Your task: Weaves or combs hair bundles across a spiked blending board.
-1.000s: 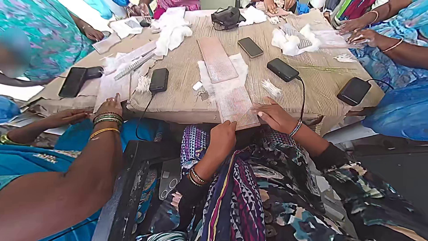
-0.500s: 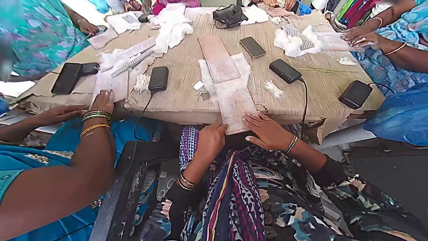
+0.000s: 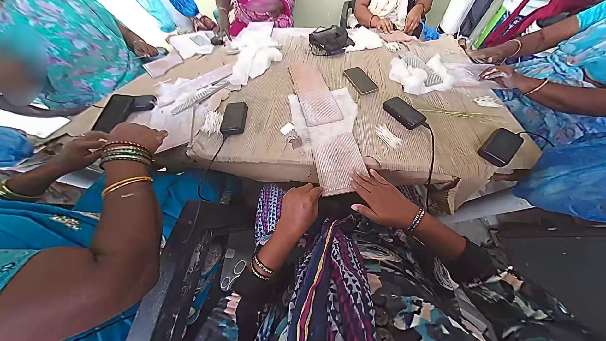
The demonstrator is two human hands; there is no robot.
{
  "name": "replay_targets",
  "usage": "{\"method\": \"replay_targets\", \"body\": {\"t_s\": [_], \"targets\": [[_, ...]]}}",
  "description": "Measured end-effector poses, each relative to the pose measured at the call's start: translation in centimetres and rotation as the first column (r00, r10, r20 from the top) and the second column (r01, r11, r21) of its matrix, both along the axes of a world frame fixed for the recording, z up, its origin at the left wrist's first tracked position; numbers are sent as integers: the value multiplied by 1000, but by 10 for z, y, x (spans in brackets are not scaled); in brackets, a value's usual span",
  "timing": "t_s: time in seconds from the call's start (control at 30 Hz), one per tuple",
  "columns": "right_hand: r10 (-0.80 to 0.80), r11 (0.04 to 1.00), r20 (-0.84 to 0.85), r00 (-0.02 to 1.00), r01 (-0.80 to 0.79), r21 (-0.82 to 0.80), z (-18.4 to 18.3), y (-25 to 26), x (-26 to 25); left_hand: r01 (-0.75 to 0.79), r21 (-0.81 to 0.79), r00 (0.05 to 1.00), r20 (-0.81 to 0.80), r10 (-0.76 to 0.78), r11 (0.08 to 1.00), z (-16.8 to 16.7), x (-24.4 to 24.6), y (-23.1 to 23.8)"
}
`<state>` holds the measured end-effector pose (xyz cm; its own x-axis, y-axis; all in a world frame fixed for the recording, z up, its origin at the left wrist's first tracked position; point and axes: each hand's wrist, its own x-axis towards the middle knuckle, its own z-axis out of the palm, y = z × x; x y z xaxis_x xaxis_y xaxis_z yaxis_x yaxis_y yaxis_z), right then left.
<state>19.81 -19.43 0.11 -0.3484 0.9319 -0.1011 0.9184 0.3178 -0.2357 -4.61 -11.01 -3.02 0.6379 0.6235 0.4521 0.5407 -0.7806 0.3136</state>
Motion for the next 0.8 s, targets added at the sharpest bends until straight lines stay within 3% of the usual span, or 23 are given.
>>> {"method": "replay_targets", "body": {"t_s": [0.17,0.5,0.57,0.63,0.73,0.8], "targets": [[-40,920,-112,993,81,384,-4,12,9,-10,47,999,37,8,999,-4,2,-4],[-62,849,2,998,52,526,-1,41,-3,-52,43,999,1,52,998,7,9,11],[-157,859,27,987,123,496,10,47,14,-97,36,995,24,96,995,9,8,19],[-330,847,-48,943,318,425,25,57,45,-148,21,988,58,146,989,7,-1,28],[-573,746,-226,787,616,253,41,73,87,-195,-47,978,64,197,980,5,-14,35],[-646,701,-254,720,691,176,45,78,97,-199,-92,976,73,206,976,4,-20,35]]}}
